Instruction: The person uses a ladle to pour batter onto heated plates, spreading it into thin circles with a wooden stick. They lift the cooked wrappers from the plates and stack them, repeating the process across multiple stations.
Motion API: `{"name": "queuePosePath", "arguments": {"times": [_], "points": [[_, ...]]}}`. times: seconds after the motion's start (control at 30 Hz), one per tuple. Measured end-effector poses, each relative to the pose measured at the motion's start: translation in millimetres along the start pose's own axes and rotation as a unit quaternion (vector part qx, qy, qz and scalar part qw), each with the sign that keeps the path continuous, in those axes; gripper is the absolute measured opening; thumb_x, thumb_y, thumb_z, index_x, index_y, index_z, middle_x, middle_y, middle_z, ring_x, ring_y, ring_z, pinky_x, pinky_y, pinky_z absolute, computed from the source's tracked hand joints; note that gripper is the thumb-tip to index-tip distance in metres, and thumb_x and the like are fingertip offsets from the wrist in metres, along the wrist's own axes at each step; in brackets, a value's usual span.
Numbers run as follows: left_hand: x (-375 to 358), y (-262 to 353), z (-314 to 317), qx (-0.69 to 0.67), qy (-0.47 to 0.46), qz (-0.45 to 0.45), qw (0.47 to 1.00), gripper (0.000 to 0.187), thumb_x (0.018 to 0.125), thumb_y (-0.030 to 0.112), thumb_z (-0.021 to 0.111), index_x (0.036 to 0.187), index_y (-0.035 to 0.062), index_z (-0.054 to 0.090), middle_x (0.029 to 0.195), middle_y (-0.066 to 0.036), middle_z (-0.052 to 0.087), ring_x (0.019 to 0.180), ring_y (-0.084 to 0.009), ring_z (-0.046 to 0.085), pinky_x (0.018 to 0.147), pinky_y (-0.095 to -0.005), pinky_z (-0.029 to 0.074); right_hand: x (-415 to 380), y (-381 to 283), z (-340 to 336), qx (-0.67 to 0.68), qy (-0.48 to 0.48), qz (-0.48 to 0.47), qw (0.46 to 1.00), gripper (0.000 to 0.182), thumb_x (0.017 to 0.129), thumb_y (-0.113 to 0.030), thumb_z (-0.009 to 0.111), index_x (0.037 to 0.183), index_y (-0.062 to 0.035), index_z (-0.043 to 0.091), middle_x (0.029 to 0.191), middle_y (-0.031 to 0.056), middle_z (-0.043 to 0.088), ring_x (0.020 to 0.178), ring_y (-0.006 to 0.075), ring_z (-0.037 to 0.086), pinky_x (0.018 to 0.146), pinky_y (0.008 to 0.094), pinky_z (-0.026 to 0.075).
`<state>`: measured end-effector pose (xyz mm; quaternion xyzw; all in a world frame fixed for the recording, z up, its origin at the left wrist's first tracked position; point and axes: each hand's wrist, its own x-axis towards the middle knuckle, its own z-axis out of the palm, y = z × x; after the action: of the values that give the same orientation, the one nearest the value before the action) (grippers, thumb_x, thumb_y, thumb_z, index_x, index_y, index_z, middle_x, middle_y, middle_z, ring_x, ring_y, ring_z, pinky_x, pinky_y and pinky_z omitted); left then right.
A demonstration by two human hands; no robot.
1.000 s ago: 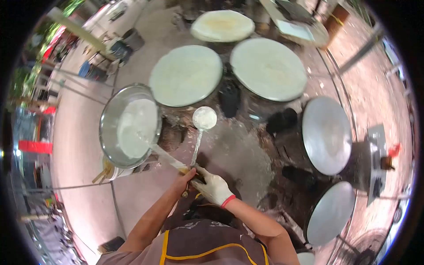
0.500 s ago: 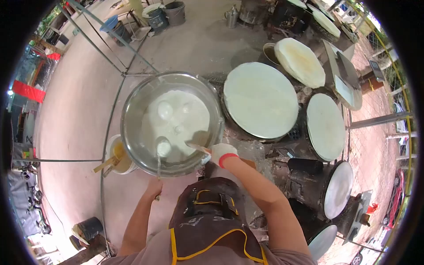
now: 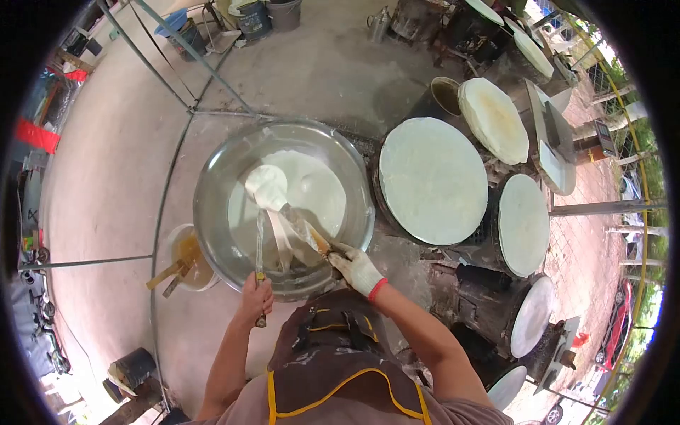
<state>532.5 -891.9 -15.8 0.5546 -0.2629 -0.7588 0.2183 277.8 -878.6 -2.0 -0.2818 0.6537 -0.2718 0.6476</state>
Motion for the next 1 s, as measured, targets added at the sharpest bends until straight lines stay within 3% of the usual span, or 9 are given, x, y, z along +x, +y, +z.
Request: {"name": "queuePosePath", "arguments": {"times": [0.07, 0.17, 0.23, 0.37, 0.43, 0.57, 0.7, 0.87, 1.0], "points": [[16.3, 5.2, 3.1, 0.032, -0.009, 0.022, 0.999, 0.009, 0.086, 0.013, 0.047, 0.089, 0.0111, 0.038, 0.057, 0.001, 0.035, 0.04, -0.008, 0.036, 0.034, -0.0239, 0.03, 6.9, -2.3, -6.2, 0.012, 0.014, -0.002, 1.0, 0.039, 0.091, -0.017, 0.049, 0.128, -0.0051, 0.049, 0.06, -0.001, 0.05, 0.045, 0.0057, 0.043, 0.04, 0.0222, 0.036], [72.4, -6.2, -10.1, 0.095, 0.035, -0.076, 0.992, 0.012, 0.086, 0.014, 0.049, 0.09, 0.0103, 0.038, 0.058, 0.0, 0.037, 0.04, -0.0086, 0.036, 0.035, -0.0262, 0.032, 41.4, 16.8, -24.3, -0.091, -0.034, 0.043, 0.994, 0.036, 0.09, -0.018, 0.051, 0.123, -0.004, 0.052, 0.059, -0.0002, 0.051, 0.042, 0.0073, 0.045, 0.037, 0.0248, 0.035], [98.1, -16.7, -16.2, 0.217, 0.092, -0.04, 0.971, 0.011, 0.085, 0.014, 0.049, 0.089, 0.0089, 0.039, 0.058, 0.0, 0.038, 0.04, -0.0091, 0.036, 0.035, -0.0274, 0.032, 48.1, 2.3, -31.9, -0.148, -0.073, 0.077, 0.983, 0.031, 0.089, -0.021, 0.052, 0.114, -0.0027, 0.057, 0.057, 0.0008, 0.051, 0.042, 0.0095, 0.047, 0.036, 0.0261, 0.035], [152.4, -72.7, -33.7, 0.325, 0.156, -0.01, 0.933, 0.008, 0.084, 0.013, 0.047, 0.083, 0.007, 0.042, 0.056, -0.002, 0.04, 0.038, -0.0135, 0.039, 0.036, -0.0287, 0.034, 81.2, 49.4, -33.6, 0.035, -0.022, 0.115, 0.992, 0.023, 0.09, -0.023, 0.052, 0.096, -0.004, 0.061, 0.058, 0.002, 0.053, 0.04, 0.0105, 0.046, 0.034, 0.0263, 0.033], [147.9, -68.4, -26.2, 0.046, -0.015, -0.14, 0.989, 0.009, 0.086, 0.012, 0.047, 0.081, 0.0087, 0.041, 0.056, -0.001, 0.039, 0.038, -0.0111, 0.038, 0.034, -0.0268, 0.032, 90.9, 83.7, -13.9, 0.003, -0.019, 0.1, 0.995, 0.022, 0.09, -0.024, 0.052, 0.095, -0.0043, 0.061, 0.058, 0.0019, 0.052, 0.039, 0.0095, 0.045, 0.034, 0.0258, 0.032], [115.3, -44.9, -18.4, -0.304, -0.198, -0.238, 0.901, 0.015, 0.09, 0.012, 0.046, 0.077, 0.012, 0.039, 0.056, 0.004, 0.035, 0.039, -0.0054, 0.032, 0.032, -0.0216, 0.027, 58.0, 64.4, 11.1, 0.111, 0.001, 0.092, 0.989, 0.024, 0.091, -0.026, 0.052, 0.099, -0.0046, 0.06, 0.058, 0.0012, 0.051, 0.039, 0.0084, 0.042, 0.033, 0.0267, 0.03], [34.0, 73.5, 33.6, -0.289, -0.227, -0.059, 0.928, 0.015, 0.093, 0.016, 0.044, 0.078, 0.0129, 0.043, 0.056, 0.006, 0.033, 0.038, -0.0023, 0.027, 0.031, -0.0176, 0.023, 23.5, -31.7, 23.2, 0.222, 0.003, 0.044, 0.974, 0.032, 0.091, -0.03, 0.052, 0.112, -0.0066, 0.057, 0.062, 0.0002, 0.052, 0.041, 0.006, 0.04, 0.034, 0.021, 0.028], [-40.3, 205.0, 78.2, -0.19, -0.317, 0.168, 0.914, 0.013, 0.094, 0.013, 0.042, 0.105, 0.0127, 0.05, 0.056, 0.005, 0.032, 0.036, -0.0032, 0.026, 0.028, -0.019, 0.024, -57.2, -173.9, 14.5, 0.299, -0.08, -0.194, 0.931, 0.033, 0.089, -0.032, 0.056, 0.111, -0.008, 0.052, 0.064, 0.0008, 0.051, 0.041, 0.0055, 0.039, 0.035, 0.0197, 0.027], [-90.1, 248.5, 95.5, -0.099, -0.324, 0.272, 0.901, 0.005, 0.089, 0.009, 0.047, 0.09, 0.0121, 0.044, 0.054, 0.004, 0.032, 0.034, -0.0044, 0.026, 0.027, -0.0205, 0.018, -100.1, -191.4, -2.6, 0.316, -0.148, -0.311, 0.884, 0.033, 0.09, -0.03, 0.054, 0.113, -0.0066, 0.053, 0.064, 0.0006, 0.051, 0.042, 0.0053, 0.04, 0.036, 0.0194, 0.028]]}}
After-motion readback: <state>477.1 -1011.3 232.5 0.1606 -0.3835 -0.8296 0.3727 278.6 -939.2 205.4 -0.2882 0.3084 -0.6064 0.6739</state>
